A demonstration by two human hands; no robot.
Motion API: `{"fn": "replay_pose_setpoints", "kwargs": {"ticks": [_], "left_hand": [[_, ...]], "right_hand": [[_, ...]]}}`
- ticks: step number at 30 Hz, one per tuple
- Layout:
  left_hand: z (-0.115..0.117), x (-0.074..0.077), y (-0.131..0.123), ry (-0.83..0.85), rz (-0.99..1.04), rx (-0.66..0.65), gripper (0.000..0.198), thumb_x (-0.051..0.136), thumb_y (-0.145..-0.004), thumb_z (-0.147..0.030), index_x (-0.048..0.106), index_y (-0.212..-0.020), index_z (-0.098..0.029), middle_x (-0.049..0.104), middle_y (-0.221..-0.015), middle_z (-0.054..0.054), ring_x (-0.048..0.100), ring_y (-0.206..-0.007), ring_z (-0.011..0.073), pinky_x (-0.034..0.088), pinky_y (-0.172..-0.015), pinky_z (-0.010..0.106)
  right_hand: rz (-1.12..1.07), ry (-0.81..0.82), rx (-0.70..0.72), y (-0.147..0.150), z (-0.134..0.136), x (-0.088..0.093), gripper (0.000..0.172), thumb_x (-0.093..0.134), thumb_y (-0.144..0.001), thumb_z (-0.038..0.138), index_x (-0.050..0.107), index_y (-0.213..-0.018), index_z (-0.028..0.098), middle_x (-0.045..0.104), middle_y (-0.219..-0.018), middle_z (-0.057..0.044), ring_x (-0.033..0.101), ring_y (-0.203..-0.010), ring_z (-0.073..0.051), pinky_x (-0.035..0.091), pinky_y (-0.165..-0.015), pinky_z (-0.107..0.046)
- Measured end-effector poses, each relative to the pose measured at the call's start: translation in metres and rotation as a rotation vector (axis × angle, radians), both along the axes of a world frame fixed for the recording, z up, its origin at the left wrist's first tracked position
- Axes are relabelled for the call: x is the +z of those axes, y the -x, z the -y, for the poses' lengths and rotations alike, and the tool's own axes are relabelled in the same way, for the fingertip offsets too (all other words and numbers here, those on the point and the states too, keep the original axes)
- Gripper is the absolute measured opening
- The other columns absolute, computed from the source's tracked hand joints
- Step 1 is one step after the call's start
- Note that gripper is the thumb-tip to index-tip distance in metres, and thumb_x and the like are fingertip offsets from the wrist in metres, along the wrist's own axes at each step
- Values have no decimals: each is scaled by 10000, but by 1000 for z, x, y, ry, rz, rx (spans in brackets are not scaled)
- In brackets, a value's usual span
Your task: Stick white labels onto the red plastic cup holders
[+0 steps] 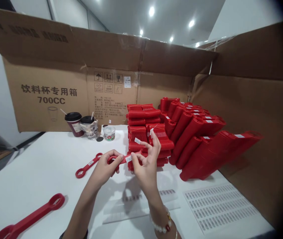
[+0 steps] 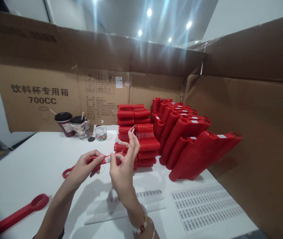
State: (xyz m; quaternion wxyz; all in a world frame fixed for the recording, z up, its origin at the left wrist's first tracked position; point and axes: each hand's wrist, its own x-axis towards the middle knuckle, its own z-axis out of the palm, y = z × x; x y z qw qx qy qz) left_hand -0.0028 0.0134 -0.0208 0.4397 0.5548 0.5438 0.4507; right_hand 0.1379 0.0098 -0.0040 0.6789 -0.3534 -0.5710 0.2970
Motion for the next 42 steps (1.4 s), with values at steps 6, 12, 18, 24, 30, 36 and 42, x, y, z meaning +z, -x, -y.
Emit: {"fn": "replay_pose_setpoints", "kwargs": {"ticks": [6,12,18,24,30,36,42], "left_hand": [[2,3,-2,-6,7,31,342,554,-818,-511,534,-741,-178,525,-450,-44,381,-397,75,267,-403,176],[1,0,1,-18,-11,33,365,559,-824,-537,540,-753,-179,532,-464,-42,389,-401,76,276,-406,178],[3,5,2,-22,-50,50,385,564,-815,-557,555,-771,-175,544,-475,-35,398,-412,79,292,-411,179],[5,6,3,-29,-35,47,393,567,-809,-570,549,-768,-179,540,-480,-33,416,-421,91,302,-407,185],[7,9,3,-38,-14,96,359,596,-794,-535,548,-744,-183,516,-481,-40,431,-435,99,310,-418,195],[12,13,7,-66,-37,192,318,603,-799,-487,535,-717,-187,508,-488,-51,420,-447,87,318,-452,195],[7,10,6,-94,-67,205,332,578,-816,-515,529,-752,-193,516,-491,-50,417,-451,94,321,-451,198]], "right_hand": [[38,-50,-126,6,-5,-5,694,540,-834,122,294,-1428,383,188,-1476,-75,516,-1119,-174,595,-677,-227],[40,-40,-112,6,-6,-7,666,540,-830,126,320,-1413,362,197,-1462,-88,520,-1116,-181,602,-673,-240],[36,-53,-131,10,-7,-7,581,508,-836,105,390,-1351,346,224,-1454,-82,521,-1109,-170,591,-654,-227],[138,-72,-175,13,-6,-13,543,471,-863,84,399,-1353,307,208,-1477,-111,543,-1125,-184,589,-729,-282],[442,-191,-346,19,-8,-16,621,444,-880,45,325,-1421,326,274,-1476,-137,437,-1284,-278,487,-947,-500],[334,-168,-452,-1,-22,-12,640,591,-871,181,315,-1434,314,272,-1476,-130,347,-1352,-318,396,-1039,-567],[24,-180,-337,-1,-19,-9,598,543,-892,126,330,-1396,368,265,-1426,-78,511,-1164,-191,557,-902,-377]]}}
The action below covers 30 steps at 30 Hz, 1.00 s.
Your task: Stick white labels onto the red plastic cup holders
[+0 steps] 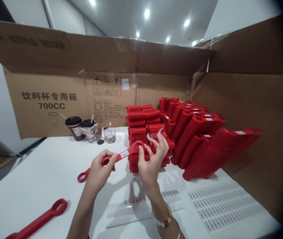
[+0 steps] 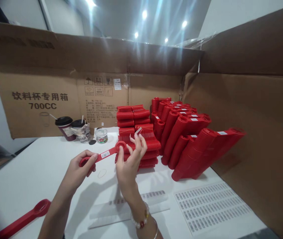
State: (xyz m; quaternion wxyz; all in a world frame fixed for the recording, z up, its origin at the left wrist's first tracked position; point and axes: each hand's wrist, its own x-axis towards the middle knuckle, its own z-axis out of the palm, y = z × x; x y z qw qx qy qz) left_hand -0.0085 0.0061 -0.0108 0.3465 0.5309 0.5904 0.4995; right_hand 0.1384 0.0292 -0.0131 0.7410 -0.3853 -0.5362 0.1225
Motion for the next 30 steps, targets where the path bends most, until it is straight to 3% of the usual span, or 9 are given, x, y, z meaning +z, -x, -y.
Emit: {"fn": "replay_pose_setpoints", "kwargs": {"ticks": [5,10,12,14,17,20,26,30], "left_hand": [[2,2,0,-12,-89,-17,313,561,-839,-500,528,-766,-197,544,-573,-36,466,-495,104,354,-477,207],[7,7,-3,-14,-187,-327,264,560,-864,-427,526,-741,-197,538,-668,-25,513,-600,118,407,-546,211],[6,6,-5,-4,-164,-378,280,535,-880,-422,517,-717,-195,512,-640,-29,494,-570,112,398,-521,207],[3,2,-6,0,-113,-322,298,516,-886,-437,503,-713,-195,490,-591,-38,455,-507,101,360,-469,202],[-4,-5,-6,12,-33,-225,315,505,-887,-470,481,-733,-197,472,-534,-55,413,-451,86,310,-432,193],[-8,-9,-6,26,29,-202,323,507,-882,-491,466,-745,-201,450,-512,-69,416,-447,83,305,-432,184],[-9,-9,-9,32,52,-156,319,508,-876,-470,438,-717,-202,447,-505,-75,420,-425,75,303,-429,185],[-10,-11,-9,9,72,-142,314,521,-867,-451,420,-702,-204,413,-529,-81,442,-435,77,307,-431,187]], "right_hand": [[-12,-35,48,-1,3,4,608,534,-886,133,286,-1394,357,241,-1443,-96,503,-1188,-209,552,-921,-425],[24,-47,250,-10,2,8,613,517,-880,161,249,-1397,355,212,-1488,-98,480,-1259,-219,465,-1032,-482],[7,-55,320,-13,4,11,581,495,-891,170,248,-1385,352,242,-1484,-94,483,-1276,-212,422,-1070,-478],[-47,-30,328,-15,6,13,561,505,-889,183,254,-1364,345,292,-1448,-95,540,-1222,-202,432,-1060,-452],[-107,131,373,-16,9,14,604,591,-836,188,281,-1337,322,376,-1316,-85,664,-926,-143,518,-936,-377],[-94,295,403,-13,8,10,681,646,-773,177,289,-1340,300,437,-1184,-52,646,-745,-99,532,-880,-361],[-21,353,348,-9,6,2,749,638,-739,137,252,-1369,257,516,-968,-4,631,-995,-181,387,-1053,-455],[-15,398,412,-10,4,1,762,625,-727,140,236,-1373,253,513,-969,1,640,-964,-168,398,-1045,-447]]}}
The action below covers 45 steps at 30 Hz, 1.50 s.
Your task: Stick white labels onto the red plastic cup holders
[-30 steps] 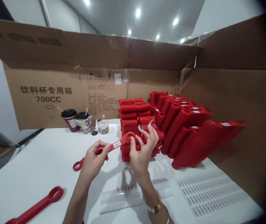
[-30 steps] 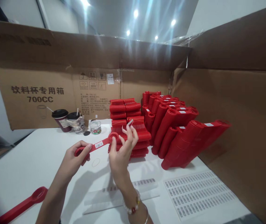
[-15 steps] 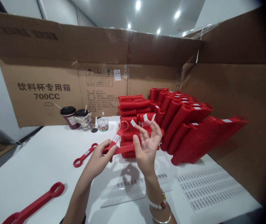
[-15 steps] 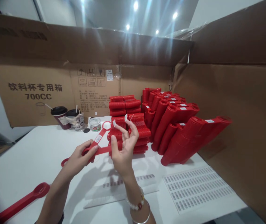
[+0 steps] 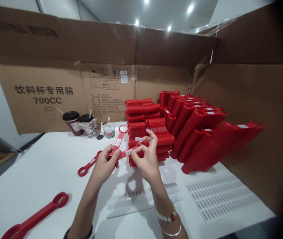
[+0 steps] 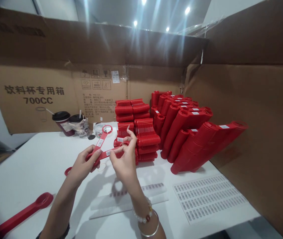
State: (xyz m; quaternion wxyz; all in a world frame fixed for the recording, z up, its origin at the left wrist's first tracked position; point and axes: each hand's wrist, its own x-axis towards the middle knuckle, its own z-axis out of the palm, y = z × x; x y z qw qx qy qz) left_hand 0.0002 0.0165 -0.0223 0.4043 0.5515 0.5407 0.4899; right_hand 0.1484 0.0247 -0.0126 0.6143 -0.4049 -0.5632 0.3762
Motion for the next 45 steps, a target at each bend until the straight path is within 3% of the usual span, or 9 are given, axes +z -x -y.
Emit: {"fn": "replay_pose_setpoints", "kwargs": {"ticks": [6,15,22,29,31,34,36,39,45], "left_hand": [[0,-2,0,1,1,9,309,524,-864,-451,420,-709,-204,420,-548,-79,453,-441,75,305,-425,189],[3,1,1,-9,-10,8,306,514,-878,-447,428,-712,-204,433,-540,-76,469,-454,80,313,-430,189],[5,0,0,-26,-18,32,318,512,-886,-437,411,-696,-203,444,-521,-82,461,-454,73,327,-444,182],[7,4,-4,-54,-27,51,313,518,-880,-430,420,-691,-200,460,-528,-79,429,-445,66,317,-432,179],[7,4,-2,-71,-20,66,311,521,-876,-424,418,-686,-200,457,-534,-79,420,-443,63,312,-428,177],[8,5,3,-67,-26,100,310,522,-873,-418,414,-682,-199,448,-530,-78,411,-445,62,302,-425,174],[8,5,5,-58,-36,109,314,518,-875,-422,415,-681,-199,441,-531,-78,403,-444,61,296,-423,173],[8,5,6,-68,-46,103,305,505,-883,-425,429,-694,-198,443,-548,-74,396,-445,59,293,-421,173],[6,7,4,-125,-91,124,303,506,-888,-410,417,-690,-199,427,-586,-62,402,-509,75,336,-457,172]], "right_hand": [[47,-14,-21,3,-3,-3,744,616,-729,163,239,-1365,245,529,-916,15,646,-911,-154,382,-1057,-440],[188,-115,-177,11,-3,-10,663,548,-735,104,311,-1339,238,517,-776,19,569,-1108,-213,429,-998,-441],[256,-148,-212,13,-1,-8,622,511,-750,94,320,-1327,227,512,-868,-19,572,-1066,-215,471,-936,-418],[445,-285,-317,22,3,-9,562,522,-795,110,335,-1316,209,499,-1219,-134,618,-746,-146,479,-883,-423],[573,-352,-418,24,2,-8,547,546,-823,141,347,-1328,206,508,-1276,-158,625,-940,-225,401,-967,-518],[661,-376,-584,18,-4,-6,575,618,-825,209,378,-1347,225,490,-1354,-158,411,-1293,-354,240,-1046,-637],[531,-341,-562,11,-11,-7,592,635,-820,220,378,-1353,233,456,-1373,-155,445,-1265,-327,327,-1034,-572],[215,-236,-413,5,-19,-9,543,607,-833,195,375,-1322,245,478,-1269,-119,617,-981,-200,496,-890,-387],[-179,-141,-259,4,-16,-4,476,602,-855,237,342,-1251,285,412,-1211,-75,649,-919,-138,518,-892,-342]]}}
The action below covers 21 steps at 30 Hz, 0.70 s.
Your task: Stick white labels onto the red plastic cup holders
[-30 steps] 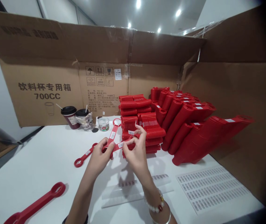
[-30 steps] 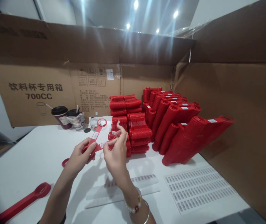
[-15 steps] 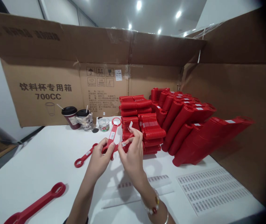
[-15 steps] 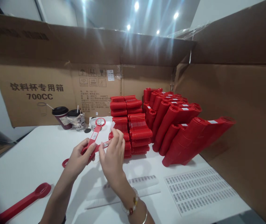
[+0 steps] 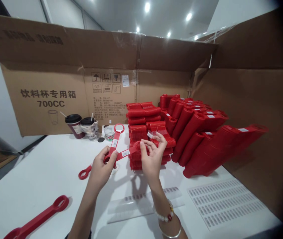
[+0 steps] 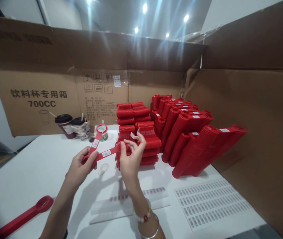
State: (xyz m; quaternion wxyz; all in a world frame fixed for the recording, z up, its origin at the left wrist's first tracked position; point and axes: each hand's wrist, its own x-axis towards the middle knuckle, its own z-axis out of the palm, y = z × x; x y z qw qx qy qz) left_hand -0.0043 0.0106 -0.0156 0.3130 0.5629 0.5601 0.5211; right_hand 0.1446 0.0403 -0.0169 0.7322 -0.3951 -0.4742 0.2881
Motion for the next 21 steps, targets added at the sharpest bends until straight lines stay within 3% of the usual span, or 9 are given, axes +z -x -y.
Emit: {"fn": "replay_pose_setpoints", "kwargs": {"ticks": [4,11,15,18,21], "left_hand": [[0,3,-1,-61,-70,0,276,496,-901,-411,454,-729,-199,440,-620,-52,420,-557,91,380,-499,175],[4,4,-3,-41,-90,11,263,475,-914,-436,580,-1010,-215,517,-687,-37,476,-579,108,427,-535,194],[7,7,-1,-3,-200,-217,360,495,-907,-446,574,-1189,-237,620,-872,1,501,-596,113,454,-571,213],[8,8,0,45,-235,-357,310,496,-906,-444,629,-1062,-211,624,-815,5,510,-598,120,439,-551,210],[4,4,0,53,-154,-249,316,463,-916,-459,603,-842,-185,506,-586,-33,464,-533,110,374,-492,196]], "right_hand": [[-86,-44,60,-1,6,5,389,559,-885,257,345,-1209,279,381,-1248,-88,646,-996,-154,505,-941,-366],[-83,-80,106,2,10,4,389,537,-906,263,324,-1232,282,365,-1324,-109,610,-1121,-196,483,-965,-393],[-68,-89,170,-3,9,8,374,530,-915,275,337,-1234,285,341,-1374,-106,585,-1171,-209,417,-1044,-440],[-68,-130,204,-9,9,12,365,540,-907,259,355,-1220,288,345,-1371,-92,582,-1175,-202,404,-1060,-429],[-89,-138,119,-12,11,14,421,590,-865,223,362,-1210,302,381,-1274,-60,638,-987,-137,462,-987,-374]]}}
